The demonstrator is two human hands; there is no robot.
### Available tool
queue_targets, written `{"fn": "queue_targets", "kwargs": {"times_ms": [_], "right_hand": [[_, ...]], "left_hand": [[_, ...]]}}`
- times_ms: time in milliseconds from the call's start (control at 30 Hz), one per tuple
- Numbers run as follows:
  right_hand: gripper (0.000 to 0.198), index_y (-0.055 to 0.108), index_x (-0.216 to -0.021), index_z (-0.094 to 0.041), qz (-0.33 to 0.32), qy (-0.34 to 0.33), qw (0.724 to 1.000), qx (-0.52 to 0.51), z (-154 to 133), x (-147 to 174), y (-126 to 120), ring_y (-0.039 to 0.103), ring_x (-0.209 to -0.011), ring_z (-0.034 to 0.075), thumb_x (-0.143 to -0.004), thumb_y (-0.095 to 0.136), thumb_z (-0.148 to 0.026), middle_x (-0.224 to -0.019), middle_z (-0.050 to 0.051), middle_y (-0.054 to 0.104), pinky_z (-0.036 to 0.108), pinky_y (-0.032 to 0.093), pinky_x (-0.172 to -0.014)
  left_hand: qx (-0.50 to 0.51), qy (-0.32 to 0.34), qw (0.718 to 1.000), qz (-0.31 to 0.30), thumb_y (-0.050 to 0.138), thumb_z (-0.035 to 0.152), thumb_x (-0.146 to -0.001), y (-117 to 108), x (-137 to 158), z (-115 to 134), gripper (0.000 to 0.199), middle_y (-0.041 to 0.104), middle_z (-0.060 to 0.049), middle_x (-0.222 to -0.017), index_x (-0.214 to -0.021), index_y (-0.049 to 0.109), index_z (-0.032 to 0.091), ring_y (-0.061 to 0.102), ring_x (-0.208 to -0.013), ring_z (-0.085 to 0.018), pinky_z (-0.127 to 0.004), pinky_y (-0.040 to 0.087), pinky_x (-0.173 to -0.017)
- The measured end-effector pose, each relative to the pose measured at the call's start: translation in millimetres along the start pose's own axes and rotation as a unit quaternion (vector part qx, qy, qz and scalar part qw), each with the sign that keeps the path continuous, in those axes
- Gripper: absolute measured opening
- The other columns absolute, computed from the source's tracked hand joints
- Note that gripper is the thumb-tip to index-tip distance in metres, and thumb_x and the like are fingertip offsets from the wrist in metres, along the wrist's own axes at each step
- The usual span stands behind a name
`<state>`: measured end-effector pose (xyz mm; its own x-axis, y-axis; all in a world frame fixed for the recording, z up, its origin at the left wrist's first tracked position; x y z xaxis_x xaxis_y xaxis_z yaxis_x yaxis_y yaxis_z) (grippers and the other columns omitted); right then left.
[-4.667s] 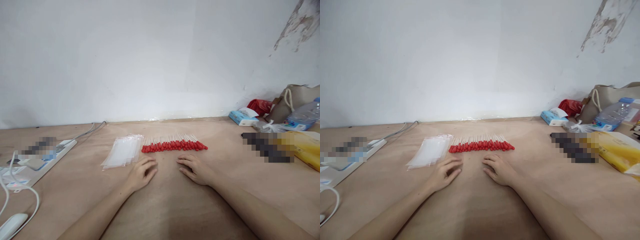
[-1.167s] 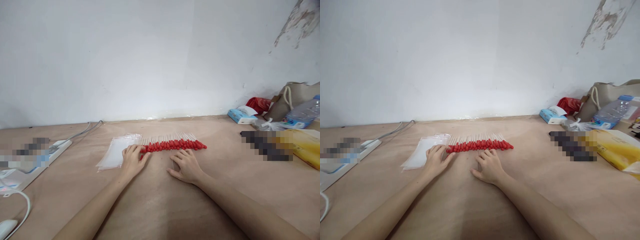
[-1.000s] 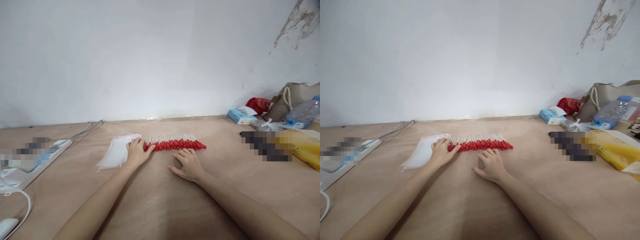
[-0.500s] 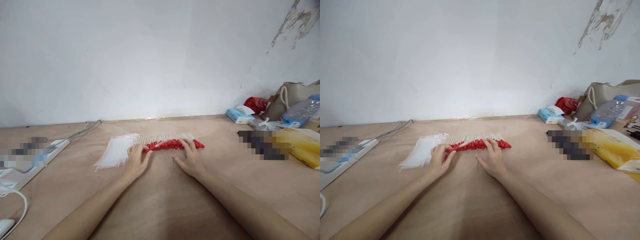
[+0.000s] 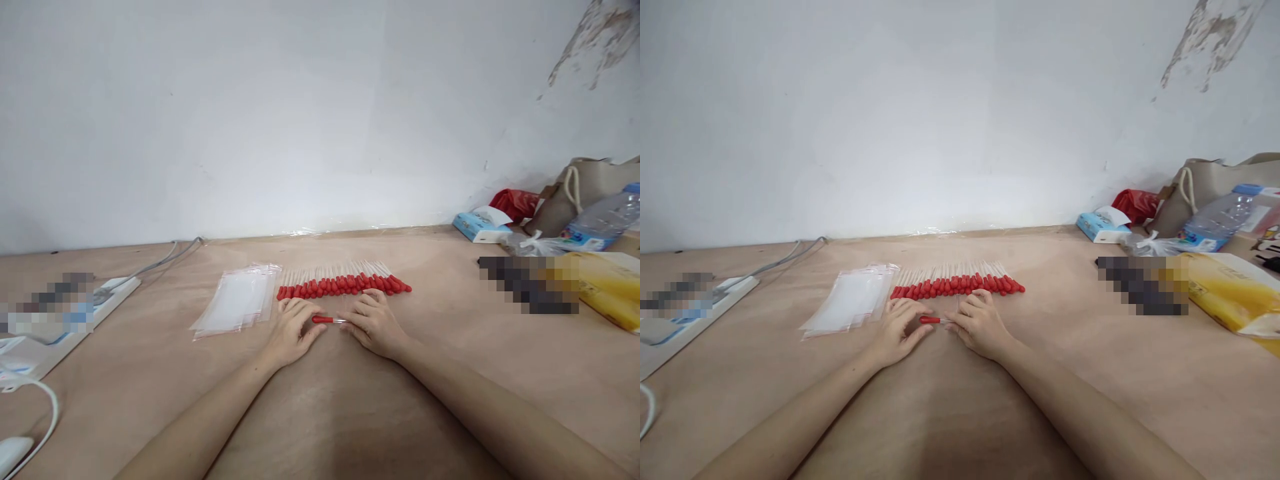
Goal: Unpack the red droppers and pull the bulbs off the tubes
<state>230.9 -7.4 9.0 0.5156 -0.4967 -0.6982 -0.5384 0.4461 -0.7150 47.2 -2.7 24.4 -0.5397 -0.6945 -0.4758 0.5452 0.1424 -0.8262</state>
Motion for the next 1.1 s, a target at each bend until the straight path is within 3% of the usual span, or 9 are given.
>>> {"fn": "queue_targets", "kwargs": {"times_ms": [100, 433, 700, 1100], "right_hand": [[0.017, 0.064, -0.09, -0.024, -0.009, -0.012, 1.0, -0.005, -3, -1, 0, 0.044, -0.07, 0.012, -0.084, 0.049, -0.03, -0.064, -0.001, 0.056, 0.035, 0.026, -0.087], [0.022, 0.062, -0.076, -0.023, -0.041, -0.016, 0.999, -0.008, -11, 2, -8, 0.043, -0.067, 0.012, -0.085, 0.044, -0.03, -0.062, -0.001, 0.058, 0.034, 0.027, -0.08], [0.024, 0.061, -0.071, -0.021, -0.042, -0.031, 0.999, -0.001, -13, 2, -9, 0.04, -0.065, 0.012, -0.086, 0.043, -0.029, -0.057, -0.002, 0.055, 0.033, 0.026, -0.08], [0.024, 0.06, -0.066, -0.019, -0.035, -0.015, 0.999, -0.014, -6, 6, -12, 0.04, -0.063, 0.012, -0.084, 0.045, -0.027, -0.055, -0.002, 0.054, 0.033, 0.026, -0.077]], "left_hand": [[-0.021, 0.027, 0.999, -0.034, 0.05, 0.035, -0.083, 1, -1, 5, 0.023, 0.061, -0.001, -0.101, -0.103, 0.055, 0.025, 0.049, -0.095, -0.017, -0.035, 0.028, -0.086], [-0.063, 0.062, 0.995, -0.037, 0.047, 0.032, -0.085, 1, 5, 5, 0.018, 0.064, 0.001, -0.089, -0.08, 0.063, 0.025, 0.048, -0.091, -0.017, -0.038, 0.027, -0.087], [-0.041, 0.064, 0.995, -0.066, 0.044, 0.03, -0.086, 2, 5, 5, 0.021, 0.065, -0.001, -0.088, -0.082, 0.064, 0.026, 0.048, -0.091, -0.019, -0.042, 0.027, -0.092], [-0.015, 0.049, 0.997, -0.052, 0.042, 0.027, -0.087, 1, 8, 0, 0.02, 0.065, -0.002, -0.086, -0.084, 0.062, 0.023, 0.05, -0.087, -0.018, -0.04, 0.032, -0.088]]}}
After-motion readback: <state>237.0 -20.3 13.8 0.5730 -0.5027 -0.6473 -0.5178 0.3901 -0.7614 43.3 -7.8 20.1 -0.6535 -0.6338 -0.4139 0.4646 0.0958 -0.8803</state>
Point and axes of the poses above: each hand's wrist, its own x-axis away from the middle knuckle, its own y-axis out of the palm, z = x × y, the point moved 3 cm from there along -x, towards the middle knuckle
